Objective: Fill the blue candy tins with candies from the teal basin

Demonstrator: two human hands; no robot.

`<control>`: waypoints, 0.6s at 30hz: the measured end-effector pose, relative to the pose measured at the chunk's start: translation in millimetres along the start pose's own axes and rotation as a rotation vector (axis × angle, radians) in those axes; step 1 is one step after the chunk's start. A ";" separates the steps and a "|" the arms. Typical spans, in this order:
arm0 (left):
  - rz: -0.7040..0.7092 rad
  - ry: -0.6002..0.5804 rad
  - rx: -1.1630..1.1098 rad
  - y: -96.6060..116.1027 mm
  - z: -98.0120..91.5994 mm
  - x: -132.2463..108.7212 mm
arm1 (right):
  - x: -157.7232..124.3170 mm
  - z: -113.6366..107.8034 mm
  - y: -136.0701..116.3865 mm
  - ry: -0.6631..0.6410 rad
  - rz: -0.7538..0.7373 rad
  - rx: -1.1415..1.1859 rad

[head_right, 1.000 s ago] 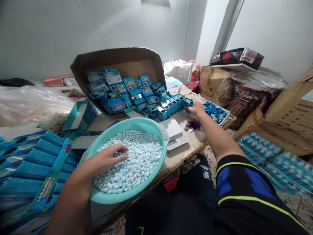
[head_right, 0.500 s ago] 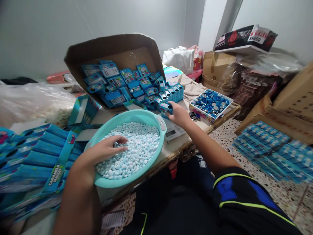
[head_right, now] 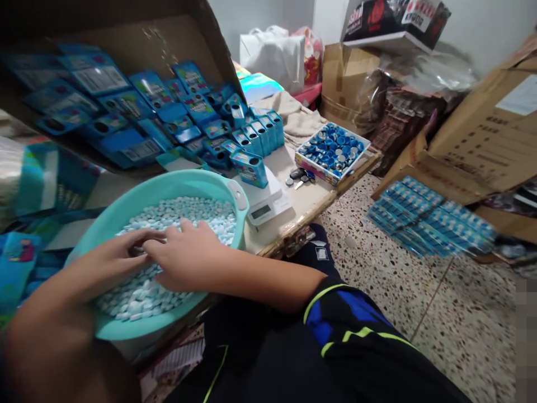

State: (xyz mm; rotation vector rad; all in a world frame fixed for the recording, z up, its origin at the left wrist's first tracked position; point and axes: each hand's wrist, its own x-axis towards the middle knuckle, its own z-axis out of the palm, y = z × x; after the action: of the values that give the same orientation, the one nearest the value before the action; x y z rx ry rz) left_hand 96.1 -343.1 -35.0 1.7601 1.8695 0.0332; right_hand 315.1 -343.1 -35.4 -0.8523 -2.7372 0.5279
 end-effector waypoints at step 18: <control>0.259 0.402 0.093 46.3 -23.7 20.5 | 4.0 -4.2 5.4 -0.285 -0.021 0.054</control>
State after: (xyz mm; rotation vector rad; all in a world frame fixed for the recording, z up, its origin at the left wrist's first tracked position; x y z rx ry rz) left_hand 129.0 -309.5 -4.8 2.1770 1.9184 0.4343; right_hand 315.9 -335.5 -33.3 -0.7879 -2.9662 0.7692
